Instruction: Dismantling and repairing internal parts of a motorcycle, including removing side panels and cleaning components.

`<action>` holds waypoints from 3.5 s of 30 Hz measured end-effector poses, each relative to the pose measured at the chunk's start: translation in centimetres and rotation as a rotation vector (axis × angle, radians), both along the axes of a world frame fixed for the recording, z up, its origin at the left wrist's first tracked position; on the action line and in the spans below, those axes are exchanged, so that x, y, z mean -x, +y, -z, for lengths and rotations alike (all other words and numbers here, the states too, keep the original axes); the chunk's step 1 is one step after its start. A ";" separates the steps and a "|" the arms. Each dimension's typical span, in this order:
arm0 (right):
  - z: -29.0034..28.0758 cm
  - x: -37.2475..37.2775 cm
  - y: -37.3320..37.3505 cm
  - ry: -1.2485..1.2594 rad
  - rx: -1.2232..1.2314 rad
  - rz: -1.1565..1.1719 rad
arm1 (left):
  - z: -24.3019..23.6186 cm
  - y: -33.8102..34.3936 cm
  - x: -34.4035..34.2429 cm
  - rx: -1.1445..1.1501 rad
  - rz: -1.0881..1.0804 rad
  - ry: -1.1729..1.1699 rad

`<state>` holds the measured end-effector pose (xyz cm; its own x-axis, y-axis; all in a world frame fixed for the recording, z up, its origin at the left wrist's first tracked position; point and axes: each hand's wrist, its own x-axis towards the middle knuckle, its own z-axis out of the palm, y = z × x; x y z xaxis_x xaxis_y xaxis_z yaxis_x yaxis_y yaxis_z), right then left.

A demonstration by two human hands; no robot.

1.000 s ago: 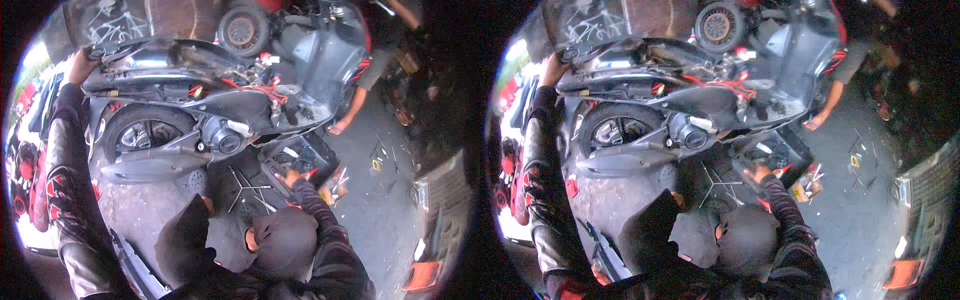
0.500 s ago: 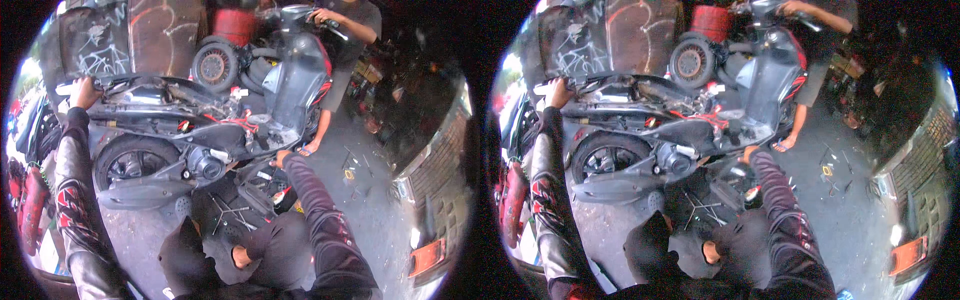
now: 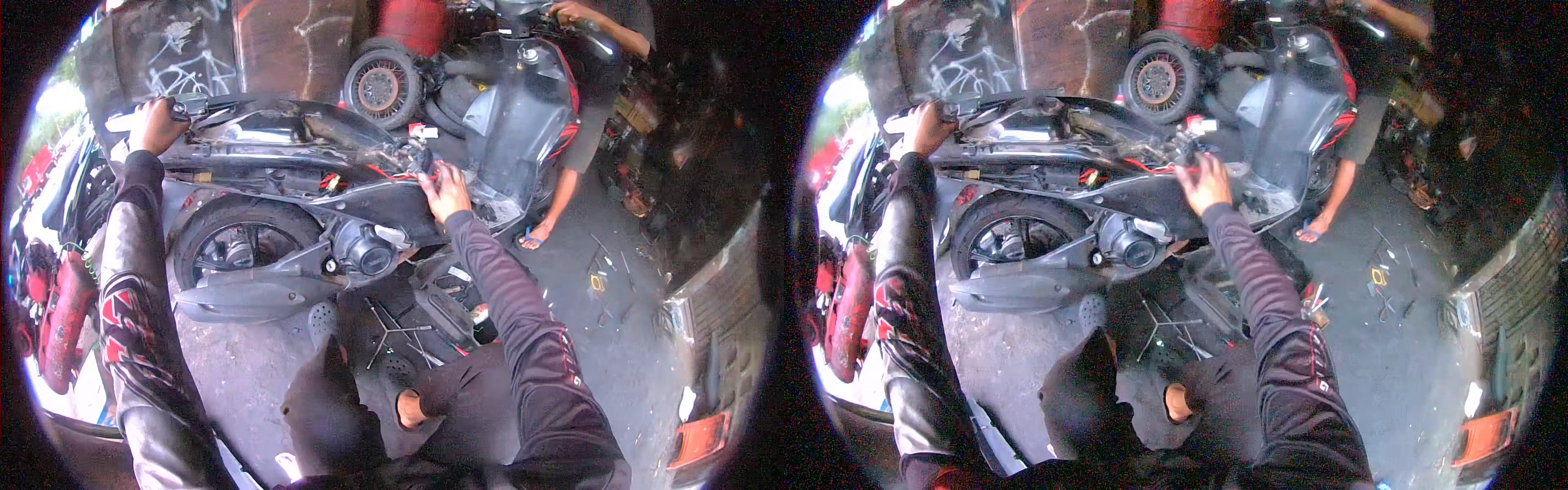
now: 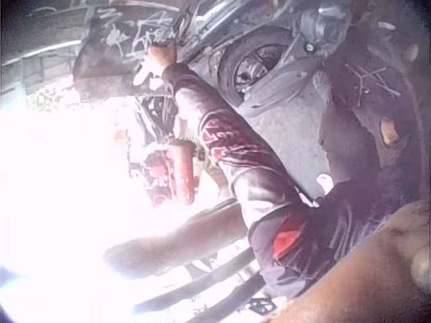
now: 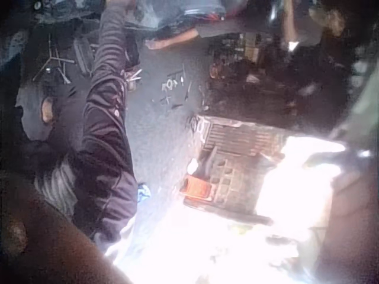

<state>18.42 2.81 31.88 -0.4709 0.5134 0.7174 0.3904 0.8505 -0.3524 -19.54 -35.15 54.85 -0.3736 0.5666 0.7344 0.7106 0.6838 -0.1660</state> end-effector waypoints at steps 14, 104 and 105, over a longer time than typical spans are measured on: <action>-5.7 10.5 -10.0 -0.069 0.315 -0.240 | -0.1 -0.4 0.6 0.065 -0.084 -0.019; -5.6 11.1 -10.8 -0.190 0.261 -0.052 | 0.1 -0.9 1.2 0.072 -0.090 0.031; -5.8 10.8 -10.7 -0.195 0.253 -0.057 | 0.0 -0.7 1.0 0.079 -0.114 0.031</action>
<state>7.63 -7.93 37.65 -0.6204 0.6324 0.4639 0.4253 0.7682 -0.4785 -20.56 -35.86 54.85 -0.4169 0.5782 0.7013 0.6225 0.7439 -0.2432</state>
